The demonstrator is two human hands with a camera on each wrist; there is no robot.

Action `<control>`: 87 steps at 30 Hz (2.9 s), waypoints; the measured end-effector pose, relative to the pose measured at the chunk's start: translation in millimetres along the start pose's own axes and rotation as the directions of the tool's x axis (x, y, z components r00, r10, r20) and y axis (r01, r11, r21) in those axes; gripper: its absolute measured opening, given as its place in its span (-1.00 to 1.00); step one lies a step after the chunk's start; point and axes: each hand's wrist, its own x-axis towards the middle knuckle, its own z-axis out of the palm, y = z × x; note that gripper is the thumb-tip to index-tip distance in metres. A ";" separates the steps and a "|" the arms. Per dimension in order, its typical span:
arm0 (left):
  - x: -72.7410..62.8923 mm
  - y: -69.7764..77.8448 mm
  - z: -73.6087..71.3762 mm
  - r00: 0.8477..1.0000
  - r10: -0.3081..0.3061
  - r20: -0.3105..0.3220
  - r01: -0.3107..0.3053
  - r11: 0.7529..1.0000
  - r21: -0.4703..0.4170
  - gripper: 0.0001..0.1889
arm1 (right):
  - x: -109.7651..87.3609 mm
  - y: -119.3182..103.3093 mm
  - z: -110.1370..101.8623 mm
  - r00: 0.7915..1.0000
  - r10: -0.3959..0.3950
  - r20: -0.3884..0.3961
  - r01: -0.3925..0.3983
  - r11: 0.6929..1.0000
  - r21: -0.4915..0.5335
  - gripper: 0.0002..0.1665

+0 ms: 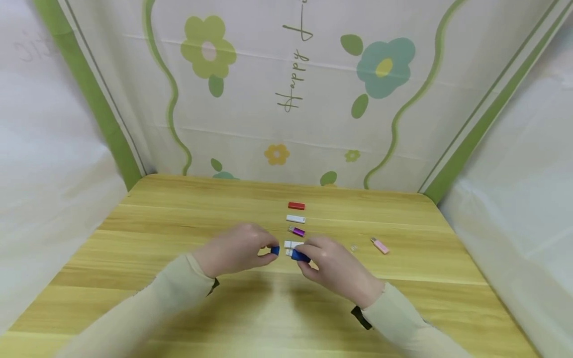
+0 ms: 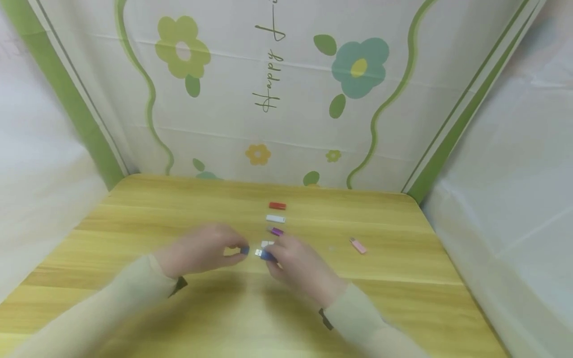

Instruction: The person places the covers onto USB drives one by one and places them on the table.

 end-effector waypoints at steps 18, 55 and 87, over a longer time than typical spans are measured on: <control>24.1 28.9 17.3 0.998 0.004 0.065 -0.007 0.999 0.037 -0.86 | -27.7 -7.6 -10.9 1.000 0.016 -0.019 -0.016 1.000 0.009 -0.74; 18.5 30.9 23.9 0.996 -0.089 -0.020 0.088 0.995 -0.044 -0.80 | -22.3 -4.4 -4.1 0.994 0.076 -0.074 -0.072 0.996 0.055 -0.70; 16.9 11.7 54.8 0.951 -0.277 0.136 0.293 0.950 -0.111 -0.90 | -14.4 7.0 21.0 0.985 0.122 0.122 -0.125 0.992 0.021 -0.81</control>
